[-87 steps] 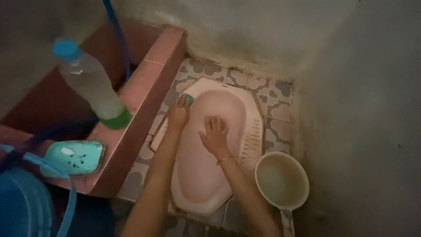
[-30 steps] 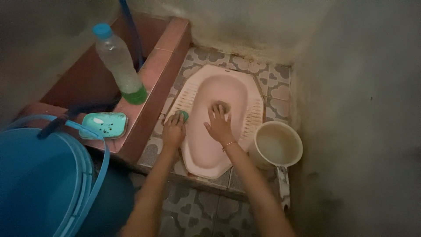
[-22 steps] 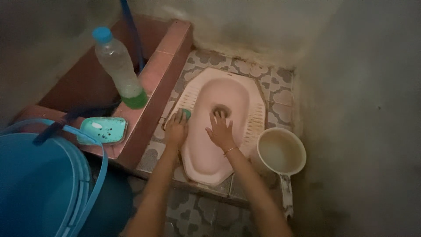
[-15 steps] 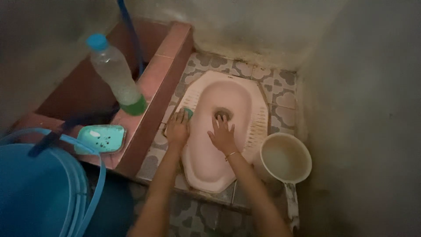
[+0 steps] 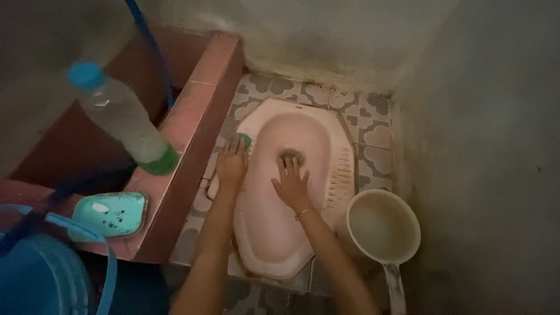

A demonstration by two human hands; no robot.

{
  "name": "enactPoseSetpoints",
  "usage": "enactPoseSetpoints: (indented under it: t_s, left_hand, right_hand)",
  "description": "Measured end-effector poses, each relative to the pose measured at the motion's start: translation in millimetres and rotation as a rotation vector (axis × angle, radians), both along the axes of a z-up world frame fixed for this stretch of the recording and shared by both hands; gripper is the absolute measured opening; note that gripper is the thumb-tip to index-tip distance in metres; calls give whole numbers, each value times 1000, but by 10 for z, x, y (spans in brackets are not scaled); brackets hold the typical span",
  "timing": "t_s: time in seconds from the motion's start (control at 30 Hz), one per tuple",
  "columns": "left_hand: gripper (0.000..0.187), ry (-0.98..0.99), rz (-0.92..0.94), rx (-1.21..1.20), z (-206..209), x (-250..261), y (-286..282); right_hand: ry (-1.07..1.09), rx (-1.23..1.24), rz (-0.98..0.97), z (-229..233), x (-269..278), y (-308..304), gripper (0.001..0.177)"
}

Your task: Cleaning a squat toilet using a sponge and detergent.

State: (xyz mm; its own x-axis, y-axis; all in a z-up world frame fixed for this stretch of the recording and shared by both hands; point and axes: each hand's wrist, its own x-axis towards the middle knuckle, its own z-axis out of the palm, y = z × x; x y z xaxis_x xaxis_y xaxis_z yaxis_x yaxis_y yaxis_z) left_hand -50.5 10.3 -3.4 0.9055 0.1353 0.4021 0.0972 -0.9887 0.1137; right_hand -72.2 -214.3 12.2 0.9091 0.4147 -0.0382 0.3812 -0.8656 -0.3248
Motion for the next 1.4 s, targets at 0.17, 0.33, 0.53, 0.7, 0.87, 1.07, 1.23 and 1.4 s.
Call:
enactPoseSetpoints:
  t_s: [0.17, 0.33, 0.53, 0.7, 0.87, 1.07, 1.23, 1.4]
  left_hand:
    - [51, 6, 0, -16, -28, 154, 24]
    - [53, -57, -44, -22, 5, 40, 31]
    - [54, -113, -66, -69, 46, -293, 12]
    - [47, -116, -101, -121, 11, -592, 51]
    - [51, -86, -64, -95, -61, -839, 48]
    - [49, -91, -51, -154, 88, -1349, -11]
    - [46, -159, -69, -166, 113, -1642, -17]
    - [51, -35, 6, -139, 184, -1819, -55]
  right_hand:
    - [9, -29, 14, -188, 123, -46, 71]
    - [-22, -72, 32, -203, 30, -20, 72]
    - [-86, -64, 96, -268, -129, -19, 73]
    - [-136, -130, 94, -81, -256, -86, 74]
    - [-185, -155, 76, -22, -338, -162, 72]
    - [-216, -242, 96, 269, -546, -246, 72]
    - [-221, -239, 110, 200, -534, -242, 73]
    - [-323, -236, 131, 214, -564, -171, 73]
